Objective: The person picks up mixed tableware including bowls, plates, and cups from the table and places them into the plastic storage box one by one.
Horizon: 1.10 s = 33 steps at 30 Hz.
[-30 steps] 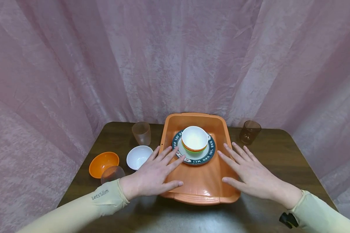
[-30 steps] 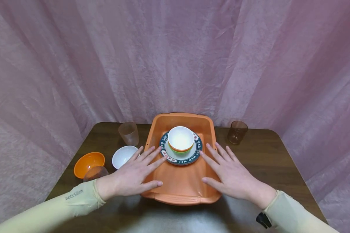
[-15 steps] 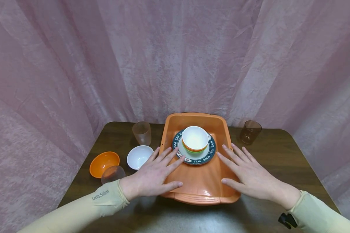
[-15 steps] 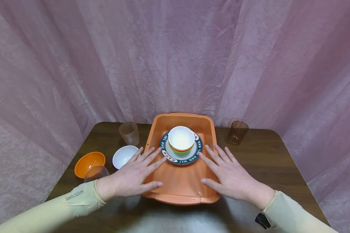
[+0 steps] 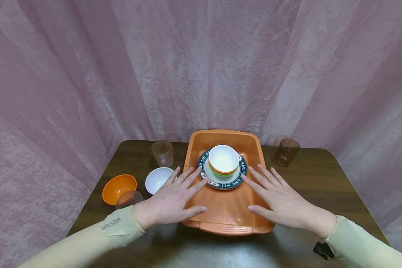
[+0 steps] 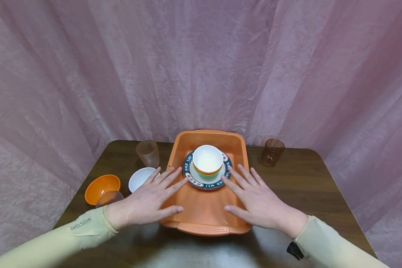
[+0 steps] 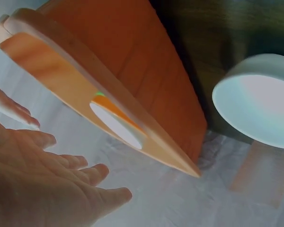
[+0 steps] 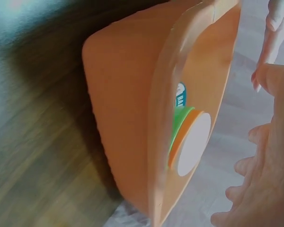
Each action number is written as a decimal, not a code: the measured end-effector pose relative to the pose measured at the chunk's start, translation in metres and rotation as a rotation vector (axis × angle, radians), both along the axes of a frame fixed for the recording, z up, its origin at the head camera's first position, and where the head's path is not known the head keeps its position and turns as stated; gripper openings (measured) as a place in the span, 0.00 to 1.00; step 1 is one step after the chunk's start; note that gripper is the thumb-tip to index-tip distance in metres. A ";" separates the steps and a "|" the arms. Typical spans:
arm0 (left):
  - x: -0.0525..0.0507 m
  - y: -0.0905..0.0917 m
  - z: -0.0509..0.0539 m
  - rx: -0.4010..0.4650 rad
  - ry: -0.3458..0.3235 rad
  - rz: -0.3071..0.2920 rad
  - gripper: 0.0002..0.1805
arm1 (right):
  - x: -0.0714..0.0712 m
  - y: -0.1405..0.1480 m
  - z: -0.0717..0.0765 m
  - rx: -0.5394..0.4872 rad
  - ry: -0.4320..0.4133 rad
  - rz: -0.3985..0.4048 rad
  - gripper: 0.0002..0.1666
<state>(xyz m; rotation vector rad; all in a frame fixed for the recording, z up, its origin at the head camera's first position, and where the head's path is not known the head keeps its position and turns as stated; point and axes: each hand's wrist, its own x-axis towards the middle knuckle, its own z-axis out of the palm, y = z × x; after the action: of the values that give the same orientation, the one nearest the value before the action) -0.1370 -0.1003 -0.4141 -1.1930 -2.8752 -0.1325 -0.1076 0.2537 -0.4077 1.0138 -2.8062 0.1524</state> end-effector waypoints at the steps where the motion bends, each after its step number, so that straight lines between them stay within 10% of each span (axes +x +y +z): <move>1: -0.001 -0.002 0.001 0.009 0.002 0.001 0.45 | -0.001 -0.002 0.000 0.002 0.002 0.004 0.48; 19: -0.022 -0.061 0.017 0.114 0.052 0.181 0.44 | -0.010 -0.068 0.016 0.038 -0.065 0.167 0.47; 33: -0.043 -0.126 0.018 0.112 -0.059 0.385 0.45 | -0.014 -0.113 0.011 0.093 -0.061 0.283 0.47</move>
<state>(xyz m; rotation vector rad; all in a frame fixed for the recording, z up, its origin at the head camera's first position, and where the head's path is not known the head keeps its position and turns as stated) -0.1796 -0.2260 -0.3961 -0.6117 -3.0341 -0.3155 -0.1216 0.1407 -0.3967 1.4492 -2.7294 0.0870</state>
